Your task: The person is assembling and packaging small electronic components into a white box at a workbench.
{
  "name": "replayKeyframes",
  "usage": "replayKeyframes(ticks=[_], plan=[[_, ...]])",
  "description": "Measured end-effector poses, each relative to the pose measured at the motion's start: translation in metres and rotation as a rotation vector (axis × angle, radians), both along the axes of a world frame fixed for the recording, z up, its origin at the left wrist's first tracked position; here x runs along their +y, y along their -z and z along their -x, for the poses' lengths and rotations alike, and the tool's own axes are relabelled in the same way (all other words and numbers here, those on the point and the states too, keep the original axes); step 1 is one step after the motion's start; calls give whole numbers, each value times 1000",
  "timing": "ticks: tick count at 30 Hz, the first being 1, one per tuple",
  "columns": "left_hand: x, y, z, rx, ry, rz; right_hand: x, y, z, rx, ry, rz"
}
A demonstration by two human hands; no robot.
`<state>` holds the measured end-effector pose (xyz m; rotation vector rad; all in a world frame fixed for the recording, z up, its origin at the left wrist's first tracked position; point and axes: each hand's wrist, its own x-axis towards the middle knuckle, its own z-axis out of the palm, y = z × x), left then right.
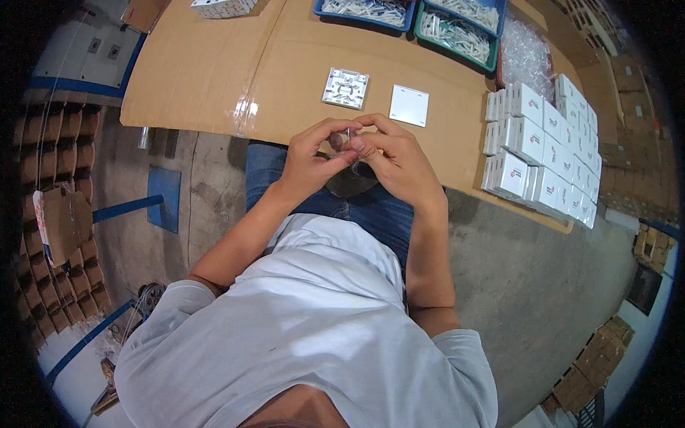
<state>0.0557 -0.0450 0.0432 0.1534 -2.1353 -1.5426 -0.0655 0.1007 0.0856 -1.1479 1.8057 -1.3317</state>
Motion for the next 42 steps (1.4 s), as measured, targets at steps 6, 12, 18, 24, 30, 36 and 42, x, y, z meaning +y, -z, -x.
replayKeyframes(ticks=[6,12,18,24,30,36,42], plan=[[-1,4,2,9,-23,-19,-1,0,3,-72,52,95],[-1,13,0,-7,-45,-52,-8,0,24,101,49,121],[-4,11,-3,-45,-40,-52,-47,8,80,78,216,-14],[-3,9,-6,-61,-9,-47,-110,60,173,402,423,28],[-5,12,-9,-68,1,-48,-164,109,242,626,529,-50],[-15,15,-9,-100,-27,-68,-201,132,277,861,350,-114],[-23,19,-12,-183,-55,-98,-222,127,273,887,252,-200]])
